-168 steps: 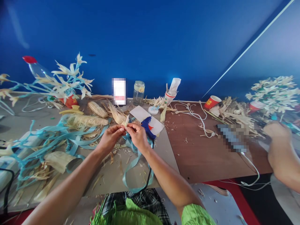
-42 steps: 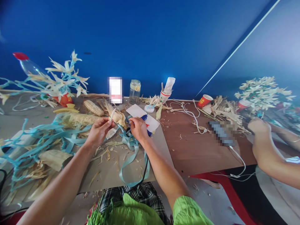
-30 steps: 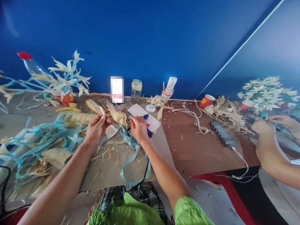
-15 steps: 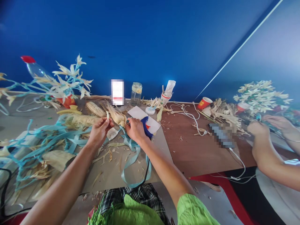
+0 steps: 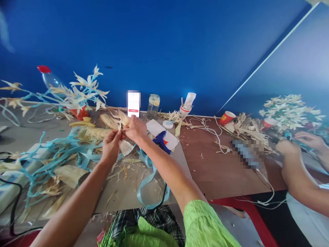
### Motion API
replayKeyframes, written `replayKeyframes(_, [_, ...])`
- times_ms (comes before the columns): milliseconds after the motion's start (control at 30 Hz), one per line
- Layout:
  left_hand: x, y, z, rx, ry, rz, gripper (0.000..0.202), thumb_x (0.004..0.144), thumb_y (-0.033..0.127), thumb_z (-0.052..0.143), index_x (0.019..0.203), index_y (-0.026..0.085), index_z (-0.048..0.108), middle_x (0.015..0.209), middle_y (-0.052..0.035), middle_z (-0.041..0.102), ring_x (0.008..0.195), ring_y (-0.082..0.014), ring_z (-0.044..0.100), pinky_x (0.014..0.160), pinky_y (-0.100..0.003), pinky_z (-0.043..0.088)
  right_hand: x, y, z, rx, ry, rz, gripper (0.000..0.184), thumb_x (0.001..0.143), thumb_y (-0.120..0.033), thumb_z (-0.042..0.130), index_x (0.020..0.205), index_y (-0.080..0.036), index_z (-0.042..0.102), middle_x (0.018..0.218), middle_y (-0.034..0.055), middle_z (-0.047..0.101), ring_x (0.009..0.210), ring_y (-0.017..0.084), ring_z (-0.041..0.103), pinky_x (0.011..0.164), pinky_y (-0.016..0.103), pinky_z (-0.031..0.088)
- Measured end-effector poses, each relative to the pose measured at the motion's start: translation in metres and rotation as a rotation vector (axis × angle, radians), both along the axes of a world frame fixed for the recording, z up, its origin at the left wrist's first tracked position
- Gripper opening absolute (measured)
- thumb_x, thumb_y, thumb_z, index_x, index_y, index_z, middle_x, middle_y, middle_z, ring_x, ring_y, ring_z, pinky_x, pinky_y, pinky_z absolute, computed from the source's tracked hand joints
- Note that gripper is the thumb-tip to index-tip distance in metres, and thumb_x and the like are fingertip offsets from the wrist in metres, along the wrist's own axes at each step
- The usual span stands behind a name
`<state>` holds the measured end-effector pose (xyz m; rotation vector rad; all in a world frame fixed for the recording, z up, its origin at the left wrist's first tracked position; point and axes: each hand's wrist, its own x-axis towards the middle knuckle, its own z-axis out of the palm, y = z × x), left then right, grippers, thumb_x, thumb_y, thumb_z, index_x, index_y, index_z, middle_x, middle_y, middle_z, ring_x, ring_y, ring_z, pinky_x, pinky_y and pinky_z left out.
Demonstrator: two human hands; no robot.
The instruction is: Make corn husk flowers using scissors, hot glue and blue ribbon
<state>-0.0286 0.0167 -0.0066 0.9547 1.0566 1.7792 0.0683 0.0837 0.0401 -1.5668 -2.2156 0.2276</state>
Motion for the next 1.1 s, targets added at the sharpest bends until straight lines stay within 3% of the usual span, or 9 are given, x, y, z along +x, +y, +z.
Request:
replayKeyframes(133, [0.002, -0.004, 0.003, 0.008, 0.067, 0.026, 0.018, 0.077, 0.035, 0.061, 0.082, 0.018, 0.062, 0.063, 0.002, 0.058, 0.061, -0.0101, 0.05, 0.064, -0.023, 0.039, -0.005, 0.016, 0.021, 0.027, 0.117, 0.051, 0.039, 0.082, -0.036, 0.051, 0.115, -0.016, 0.048, 0.108, 0.0117, 0.065, 0.098, 0.026, 0.061, 0.083, 0.035, 0.046])
replayKeyframes(267, [0.004, -0.007, 0.006, 0.007, 0.07, 0.006, 0.017, 0.076, 0.035, 0.062, 0.08, 0.018, 0.062, 0.062, 0.0019, 0.058, 0.061, -0.011, 0.051, 0.066, -0.024, 0.04, -0.014, 0.034, 0.028, 0.004, 0.276, 0.1, 0.039, 0.082, -0.041, 0.052, 0.112, -0.017, 0.05, 0.107, 0.0096, 0.065, 0.095, 0.022, 0.061, 0.084, 0.033, 0.046])
replayKeyframes(400, [0.003, -0.006, 0.005, -0.014, 0.086, 0.048, 0.017, 0.077, 0.035, 0.06, 0.08, 0.019, 0.062, 0.063, 0.0013, 0.058, 0.062, -0.0117, 0.051, 0.066, -0.025, 0.04, -0.04, 0.054, 0.017, -0.038, 0.362, 0.194, 0.042, 0.077, -0.037, 0.061, 0.112, -0.014, 0.053, 0.111, 0.0103, 0.063, 0.101, 0.02, 0.058, 0.088, 0.031, 0.045])
replayKeyframes(500, [0.0, -0.004, 0.004, -0.035, 0.093, 0.074, 0.016, 0.077, 0.034, 0.06, 0.079, 0.018, 0.061, 0.063, 0.0014, 0.058, 0.062, -0.0114, 0.051, 0.065, -0.024, 0.04, -0.05, 0.07, 0.005, -0.132, 0.42, 0.25, 0.054, 0.077, -0.032, 0.061, 0.124, -0.012, 0.046, 0.119, 0.0106, 0.059, 0.103, 0.018, 0.058, 0.088, 0.029, 0.045])
replayKeyframes(600, [0.0, -0.004, 0.004, -0.036, 0.086, 0.066, 0.015, 0.077, 0.033, 0.06, 0.078, 0.018, 0.061, 0.062, 0.0016, 0.057, 0.061, -0.011, 0.051, 0.064, -0.024, 0.04, -0.036, 0.077, -0.001, -0.079, 0.352, 0.114, 0.052, 0.079, -0.024, 0.055, 0.128, -0.01, 0.046, 0.127, 0.0143, 0.054, 0.111, 0.02, 0.054, 0.095, 0.031, 0.042])
replayKeyframes(700, [0.001, -0.004, 0.004, -0.032, 0.077, 0.045, 0.016, 0.077, 0.034, 0.061, 0.08, 0.018, 0.062, 0.062, 0.0016, 0.058, 0.061, -0.0111, 0.052, 0.065, -0.024, 0.04, -0.004, 0.069, -0.003, -0.05, 0.157, 0.054, 0.034, 0.082, -0.017, 0.047, 0.113, -0.012, 0.06, 0.112, 0.0125, 0.065, 0.103, 0.021, 0.059, 0.092, 0.032, 0.042])
replayKeyframes(833, [0.001, -0.004, 0.001, -0.056, 0.092, 0.027, 0.019, 0.077, 0.035, 0.06, 0.084, 0.017, 0.063, 0.064, 0.0009, 0.058, 0.062, -0.0113, 0.052, 0.064, -0.024, 0.04, 0.029, 0.041, -0.01, -0.167, -0.196, 0.233, 0.025, 0.081, -0.019, 0.047, 0.085, -0.02, 0.071, 0.091, 0.0054, 0.071, 0.085, 0.019, 0.064, 0.074, 0.026, 0.045])
replayKeyframes(900, [0.002, -0.004, -0.001, -0.043, 0.081, 0.029, 0.019, 0.076, 0.035, 0.061, 0.083, 0.017, 0.063, 0.064, 0.0009, 0.057, 0.063, -0.0112, 0.052, 0.066, -0.024, 0.041, 0.032, 0.026, -0.017, -0.183, -0.24, 0.265, 0.021, 0.078, -0.019, 0.05, 0.078, -0.02, 0.071, 0.085, 0.0058, 0.071, 0.079, 0.019, 0.064, 0.071, 0.025, 0.045])
replayKeyframes(1100, [0.004, -0.002, -0.001, 0.006, 0.063, 0.012, 0.017, 0.074, 0.033, 0.062, 0.079, 0.017, 0.062, 0.063, 0.0015, 0.056, 0.061, -0.0106, 0.051, 0.066, -0.024, 0.042, 0.011, 0.015, -0.033, -0.102, -0.252, 0.266, 0.024, 0.082, -0.023, 0.048, 0.088, -0.014, 0.07, 0.099, 0.016, 0.068, 0.097, 0.024, 0.061, 0.082, 0.032, 0.044])
